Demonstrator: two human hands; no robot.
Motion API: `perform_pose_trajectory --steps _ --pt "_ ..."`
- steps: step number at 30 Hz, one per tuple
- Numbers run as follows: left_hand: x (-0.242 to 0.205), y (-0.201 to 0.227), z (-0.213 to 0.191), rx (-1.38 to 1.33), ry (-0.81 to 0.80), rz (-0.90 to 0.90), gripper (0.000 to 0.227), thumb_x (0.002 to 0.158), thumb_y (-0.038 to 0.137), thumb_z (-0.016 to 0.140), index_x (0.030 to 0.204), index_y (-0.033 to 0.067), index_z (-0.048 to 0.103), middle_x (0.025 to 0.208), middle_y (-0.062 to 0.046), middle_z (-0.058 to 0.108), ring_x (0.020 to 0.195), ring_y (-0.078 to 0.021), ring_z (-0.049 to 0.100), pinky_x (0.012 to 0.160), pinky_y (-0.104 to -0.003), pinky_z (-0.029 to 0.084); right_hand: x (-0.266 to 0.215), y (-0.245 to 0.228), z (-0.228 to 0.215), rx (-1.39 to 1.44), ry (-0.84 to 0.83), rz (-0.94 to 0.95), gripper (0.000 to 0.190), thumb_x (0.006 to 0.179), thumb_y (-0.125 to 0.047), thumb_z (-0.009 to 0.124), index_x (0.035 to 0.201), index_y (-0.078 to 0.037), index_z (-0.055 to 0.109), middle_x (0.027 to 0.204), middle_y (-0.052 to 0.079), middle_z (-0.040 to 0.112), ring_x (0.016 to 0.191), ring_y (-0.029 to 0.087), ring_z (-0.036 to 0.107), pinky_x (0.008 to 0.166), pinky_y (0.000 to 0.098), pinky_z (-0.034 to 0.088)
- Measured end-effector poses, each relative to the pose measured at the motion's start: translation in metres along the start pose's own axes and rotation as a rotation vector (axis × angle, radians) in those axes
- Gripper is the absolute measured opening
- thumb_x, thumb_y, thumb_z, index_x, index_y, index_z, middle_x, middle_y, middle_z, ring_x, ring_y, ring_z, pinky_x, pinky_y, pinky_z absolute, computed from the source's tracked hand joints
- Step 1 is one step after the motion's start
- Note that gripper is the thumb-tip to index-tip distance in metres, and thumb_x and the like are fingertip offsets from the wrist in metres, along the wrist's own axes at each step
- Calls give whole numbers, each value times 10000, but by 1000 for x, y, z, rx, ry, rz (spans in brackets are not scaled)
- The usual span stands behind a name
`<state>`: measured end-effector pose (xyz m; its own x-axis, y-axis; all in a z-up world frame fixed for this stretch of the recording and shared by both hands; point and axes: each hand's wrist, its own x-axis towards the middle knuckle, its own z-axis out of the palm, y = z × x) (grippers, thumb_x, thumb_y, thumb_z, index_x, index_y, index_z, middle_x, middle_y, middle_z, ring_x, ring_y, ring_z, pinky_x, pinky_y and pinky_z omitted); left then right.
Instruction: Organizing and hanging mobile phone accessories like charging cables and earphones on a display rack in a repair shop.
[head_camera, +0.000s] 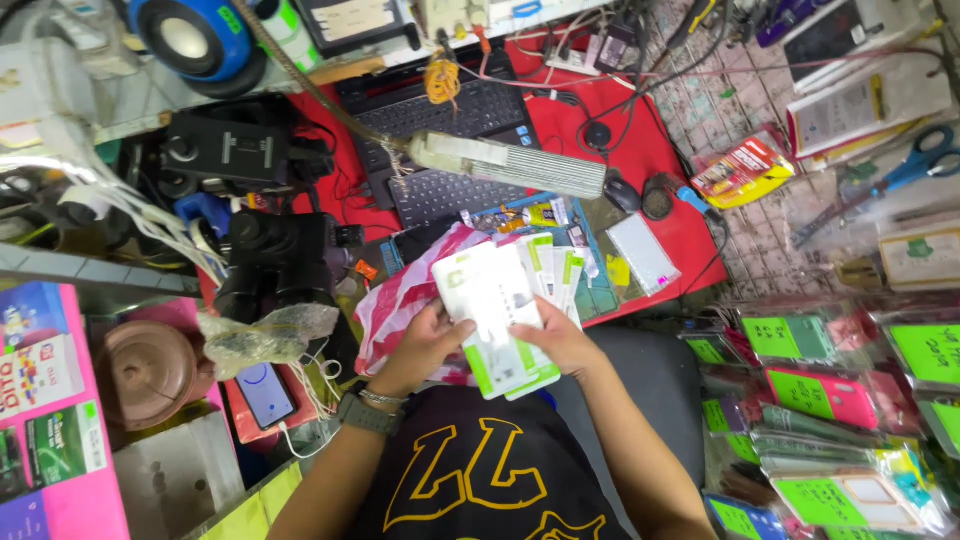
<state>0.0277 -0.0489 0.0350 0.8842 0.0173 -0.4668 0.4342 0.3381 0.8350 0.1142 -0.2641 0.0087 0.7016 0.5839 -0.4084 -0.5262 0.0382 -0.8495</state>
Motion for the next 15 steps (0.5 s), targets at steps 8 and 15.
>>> perform_pose_trajectory --steps 8,15 --pt "-30 30 6 -249 362 246 316 920 176 755 1182 14 684 1046 -140 757 934 -220 726 877 -423 588 -17 -45 43 -59 -219 -209 508 878 24 716 1373 -19 609 1164 146 764 1011 176 685 946 456 578" --pt "-52 73 -12 -842 357 458 448 1039 378 523 1406 121 551 1343 -192 672 1171 -364 676 1034 -593 535 -14 -19 -12 214 128 -283 418 896 -60 624 1308 3 661 1055 198 740 945 267 724 992 506 532"
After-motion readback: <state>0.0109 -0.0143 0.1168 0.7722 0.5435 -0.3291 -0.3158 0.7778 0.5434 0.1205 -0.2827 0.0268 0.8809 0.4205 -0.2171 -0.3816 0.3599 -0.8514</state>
